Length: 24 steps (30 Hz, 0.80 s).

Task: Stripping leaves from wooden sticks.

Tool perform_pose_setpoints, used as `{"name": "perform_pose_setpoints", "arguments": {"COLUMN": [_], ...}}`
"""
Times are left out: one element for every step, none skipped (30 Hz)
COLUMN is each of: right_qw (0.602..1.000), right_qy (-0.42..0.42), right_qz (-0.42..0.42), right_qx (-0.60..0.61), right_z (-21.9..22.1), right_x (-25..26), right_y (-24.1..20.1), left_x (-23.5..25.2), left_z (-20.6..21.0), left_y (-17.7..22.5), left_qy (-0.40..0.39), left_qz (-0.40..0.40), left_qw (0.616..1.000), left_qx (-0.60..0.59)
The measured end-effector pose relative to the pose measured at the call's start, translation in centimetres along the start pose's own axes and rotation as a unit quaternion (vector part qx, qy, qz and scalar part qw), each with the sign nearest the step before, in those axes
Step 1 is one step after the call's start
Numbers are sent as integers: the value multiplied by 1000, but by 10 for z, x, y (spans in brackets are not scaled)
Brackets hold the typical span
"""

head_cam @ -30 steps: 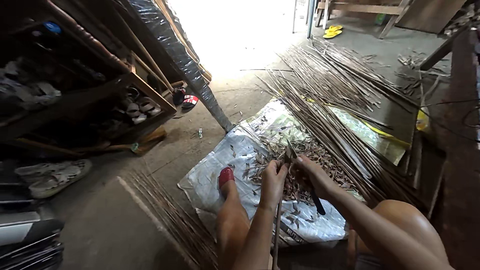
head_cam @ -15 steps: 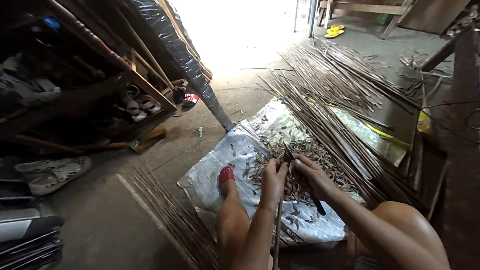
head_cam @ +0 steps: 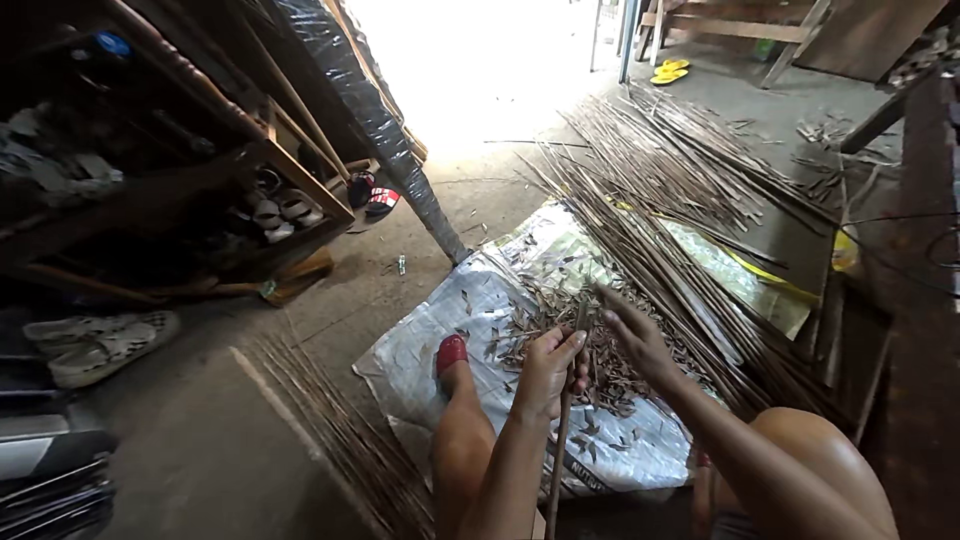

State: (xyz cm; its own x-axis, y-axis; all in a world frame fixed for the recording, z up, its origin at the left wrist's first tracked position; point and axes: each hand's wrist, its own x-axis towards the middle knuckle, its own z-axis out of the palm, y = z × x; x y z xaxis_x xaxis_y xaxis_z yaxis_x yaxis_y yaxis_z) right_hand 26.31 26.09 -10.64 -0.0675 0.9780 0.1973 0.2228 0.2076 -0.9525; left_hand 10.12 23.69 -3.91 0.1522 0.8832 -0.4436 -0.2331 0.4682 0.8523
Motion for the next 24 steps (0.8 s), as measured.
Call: {"name": "perform_pose_setpoints", "arguments": {"right_qw": [997,986,969,950,935,925,918,914,913,916,921,927,931,936,940,942,944,945,946,945,943,941,938,935], "right_qy": [12,7,-8,-31,-57,-76,-78,-68,-50,-34,-26,-22,-16,-12,-4,1,0,-9,-20,-31,-38,-43,-46,-50], "right_qz": [56,111,155,191,214,230,243,254,261,264,261,256,252,244,239,239,241,247,255,267,276,280,281,278], "right_qx": [60,127,191,243,276,294,305,310,308,301,287,275,264,254,245,234,224,212,200,187,181,185,198,214], "right_z": [-1,-2,-3,-2,-1,1,4,5,6,6,4,1,-1,-3,-3,-3,-3,-2,0,1,2,2,2,0], "right_x": [3,4,3,0,-3,-5,-6,-7,-7,-7,-6,-5,-4,-3,-1,-1,-1,-3,-3,-4,-5,-5,-5,-4], "right_y": [-6,-12,-16,-20,-22,-25,-29,-31,-31,-29,-29,-29,-30,-29,-28,-26,-24,-23,-22,-21,-22,-22,-23,-26], "left_x": [2,3,5,7,8,9,10,11,12,13,13,12,11,9,8,6,5,5,4,3,1,0,0,0], "left_z": [0,0,0,0,1,3,4,6,6,5,5,4,4,4,6,8,10,11,11,11,11,10,9,9], "left_y": [-1,-2,-3,-4,-6,-8,-9,-12,-14,-16,-16,-15,-14,-13,-13,-13,-14,-15,-16,-17,-17,-17,-17,-17], "left_qy": [6,18,31,42,48,48,44,38,28,18,9,6,7,11,16,22,25,27,30,33,35,36,36,35], "left_qz": [6,13,21,27,35,39,40,42,40,39,38,38,38,38,35,33,30,27,25,28,33,37,39,38], "left_qw": [1000,1000,999,997,994,991,987,984,981,975,967,954,938,924,913,909,910,916,923,927,929,929,930,934], "left_qx": [2,10,29,58,91,122,149,169,189,216,252,298,344,381,405,414,412,398,384,373,367,366,362,352]}}
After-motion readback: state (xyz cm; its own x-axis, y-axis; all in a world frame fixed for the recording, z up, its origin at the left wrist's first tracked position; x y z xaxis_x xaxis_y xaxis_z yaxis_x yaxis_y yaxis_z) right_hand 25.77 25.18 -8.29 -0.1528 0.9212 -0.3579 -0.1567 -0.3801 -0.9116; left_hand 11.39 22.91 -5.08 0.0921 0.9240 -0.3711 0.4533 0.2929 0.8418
